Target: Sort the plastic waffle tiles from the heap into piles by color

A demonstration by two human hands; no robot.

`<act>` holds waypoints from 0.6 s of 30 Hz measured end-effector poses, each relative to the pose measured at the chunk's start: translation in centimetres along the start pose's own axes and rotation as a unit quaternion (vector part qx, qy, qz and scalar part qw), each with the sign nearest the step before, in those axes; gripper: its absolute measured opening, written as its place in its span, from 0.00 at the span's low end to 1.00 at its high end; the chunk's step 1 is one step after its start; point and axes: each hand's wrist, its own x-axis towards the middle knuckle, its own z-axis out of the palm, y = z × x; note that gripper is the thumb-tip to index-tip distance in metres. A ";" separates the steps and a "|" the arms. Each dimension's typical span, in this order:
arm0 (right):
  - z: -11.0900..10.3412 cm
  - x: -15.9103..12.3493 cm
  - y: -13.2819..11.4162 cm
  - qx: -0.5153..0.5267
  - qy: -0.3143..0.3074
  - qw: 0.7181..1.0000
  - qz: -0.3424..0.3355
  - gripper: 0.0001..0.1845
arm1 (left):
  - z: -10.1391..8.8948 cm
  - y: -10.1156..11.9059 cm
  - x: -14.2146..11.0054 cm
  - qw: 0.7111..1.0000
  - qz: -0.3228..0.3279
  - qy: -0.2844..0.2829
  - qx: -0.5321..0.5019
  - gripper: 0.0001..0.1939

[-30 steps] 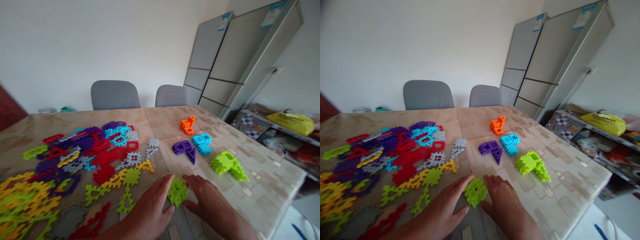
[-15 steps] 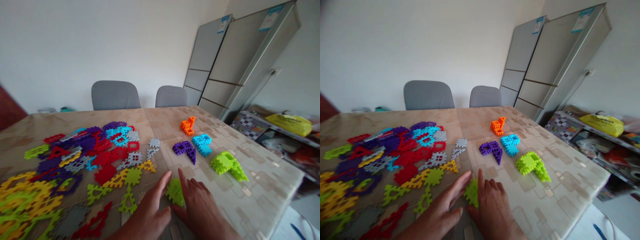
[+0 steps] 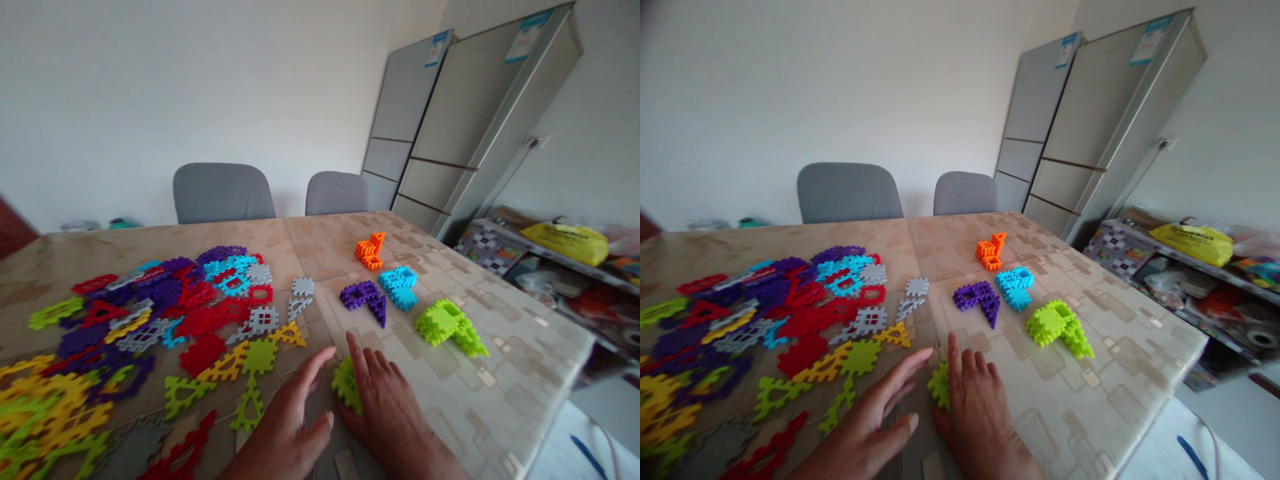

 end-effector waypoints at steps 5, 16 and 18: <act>0.2 -0.8 3.2 -0.009 0.071 0.997 0.034 0.43 | -0.9 1.2 -1.1 0.999 0.016 0.003 0.038 0.31; 2.3 -3.9 14.3 -0.092 0.211 0.959 0.167 0.24 | -1.6 3.3 -1.0 0.999 -0.020 -0.047 0.017 0.30; 2.9 -4.0 15.5 -0.099 0.186 0.959 0.188 0.23 | -1.5 3.2 -1.0 0.998 -0.021 -0.049 0.017 0.29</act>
